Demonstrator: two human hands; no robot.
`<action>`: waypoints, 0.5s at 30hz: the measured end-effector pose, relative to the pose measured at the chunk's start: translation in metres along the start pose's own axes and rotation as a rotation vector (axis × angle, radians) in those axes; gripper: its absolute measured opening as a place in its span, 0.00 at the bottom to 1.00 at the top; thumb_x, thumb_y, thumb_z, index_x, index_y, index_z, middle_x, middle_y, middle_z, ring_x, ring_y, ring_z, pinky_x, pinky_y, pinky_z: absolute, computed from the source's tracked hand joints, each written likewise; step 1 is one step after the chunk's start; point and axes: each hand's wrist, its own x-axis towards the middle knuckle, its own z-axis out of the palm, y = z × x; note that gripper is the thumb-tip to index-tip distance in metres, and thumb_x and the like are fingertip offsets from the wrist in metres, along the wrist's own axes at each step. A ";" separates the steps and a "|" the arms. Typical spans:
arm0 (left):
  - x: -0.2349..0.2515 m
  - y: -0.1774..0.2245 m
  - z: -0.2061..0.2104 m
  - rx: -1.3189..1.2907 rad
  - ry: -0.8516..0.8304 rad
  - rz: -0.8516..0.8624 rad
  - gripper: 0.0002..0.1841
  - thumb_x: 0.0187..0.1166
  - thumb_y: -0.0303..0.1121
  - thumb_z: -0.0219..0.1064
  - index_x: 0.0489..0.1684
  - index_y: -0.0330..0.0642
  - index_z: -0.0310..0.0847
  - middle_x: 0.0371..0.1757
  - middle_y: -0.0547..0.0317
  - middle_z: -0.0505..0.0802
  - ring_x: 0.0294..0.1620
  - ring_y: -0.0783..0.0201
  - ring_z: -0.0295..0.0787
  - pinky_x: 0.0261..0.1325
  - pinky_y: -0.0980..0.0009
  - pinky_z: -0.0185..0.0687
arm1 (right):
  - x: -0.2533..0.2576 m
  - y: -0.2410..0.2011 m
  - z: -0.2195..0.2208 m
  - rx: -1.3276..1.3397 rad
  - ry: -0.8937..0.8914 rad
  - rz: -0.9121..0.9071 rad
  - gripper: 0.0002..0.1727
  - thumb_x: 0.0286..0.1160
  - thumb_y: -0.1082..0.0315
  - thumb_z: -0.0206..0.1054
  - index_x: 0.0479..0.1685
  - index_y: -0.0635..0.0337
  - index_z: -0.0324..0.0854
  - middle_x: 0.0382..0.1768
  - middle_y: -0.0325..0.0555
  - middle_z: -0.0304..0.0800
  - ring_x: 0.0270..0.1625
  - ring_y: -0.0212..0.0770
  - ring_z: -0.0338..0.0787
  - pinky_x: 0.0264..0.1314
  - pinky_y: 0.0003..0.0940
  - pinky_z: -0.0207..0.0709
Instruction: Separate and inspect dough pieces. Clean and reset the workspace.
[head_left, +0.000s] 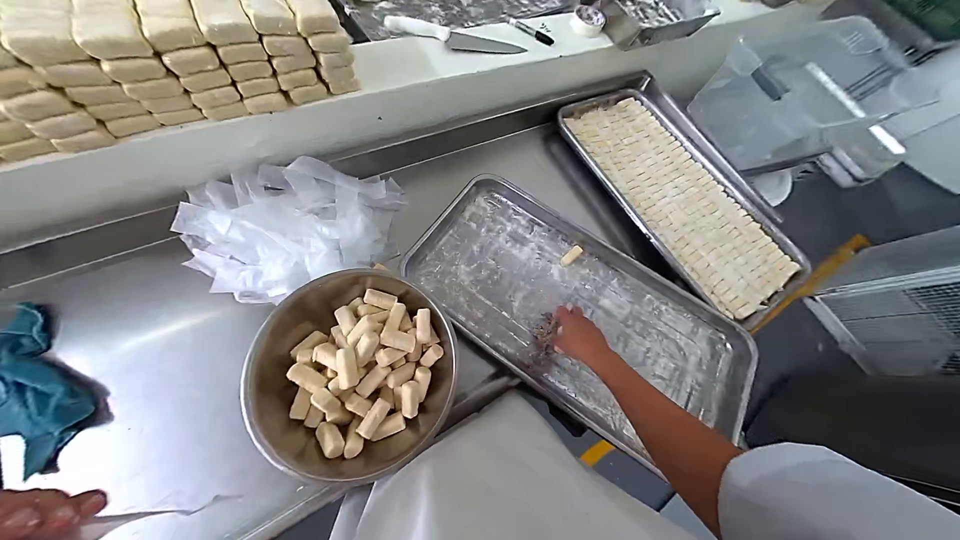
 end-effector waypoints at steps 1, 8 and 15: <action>0.001 -0.003 -0.001 0.015 0.008 -0.011 0.20 0.89 0.29 0.35 0.40 0.42 0.77 0.25 0.67 0.88 0.27 0.69 0.88 0.41 0.74 0.89 | 0.003 0.001 0.005 0.121 0.023 -0.028 0.26 0.70 0.65 0.76 0.67 0.64 0.79 0.63 0.69 0.81 0.60 0.67 0.86 0.59 0.67 0.80; 0.023 -0.026 0.021 0.091 -0.042 -0.001 0.16 0.91 0.31 0.37 0.54 0.43 0.73 0.26 0.69 0.90 0.25 0.69 0.90 0.36 0.73 0.92 | -0.074 -0.134 -0.026 0.736 -0.318 -0.689 0.17 0.73 0.75 0.71 0.60 0.69 0.82 0.56 0.55 0.90 0.55 0.43 0.91 0.61 0.42 0.85; 0.015 -0.014 0.023 0.116 -0.027 -0.135 0.20 0.89 0.27 0.29 0.50 0.39 0.72 0.26 0.70 0.89 0.23 0.72 0.87 0.31 0.76 0.89 | 0.091 -0.020 -0.068 0.007 0.374 -0.310 0.29 0.62 0.79 0.73 0.71 0.62 0.83 0.73 0.72 0.76 0.78 0.75 0.72 0.71 0.77 0.68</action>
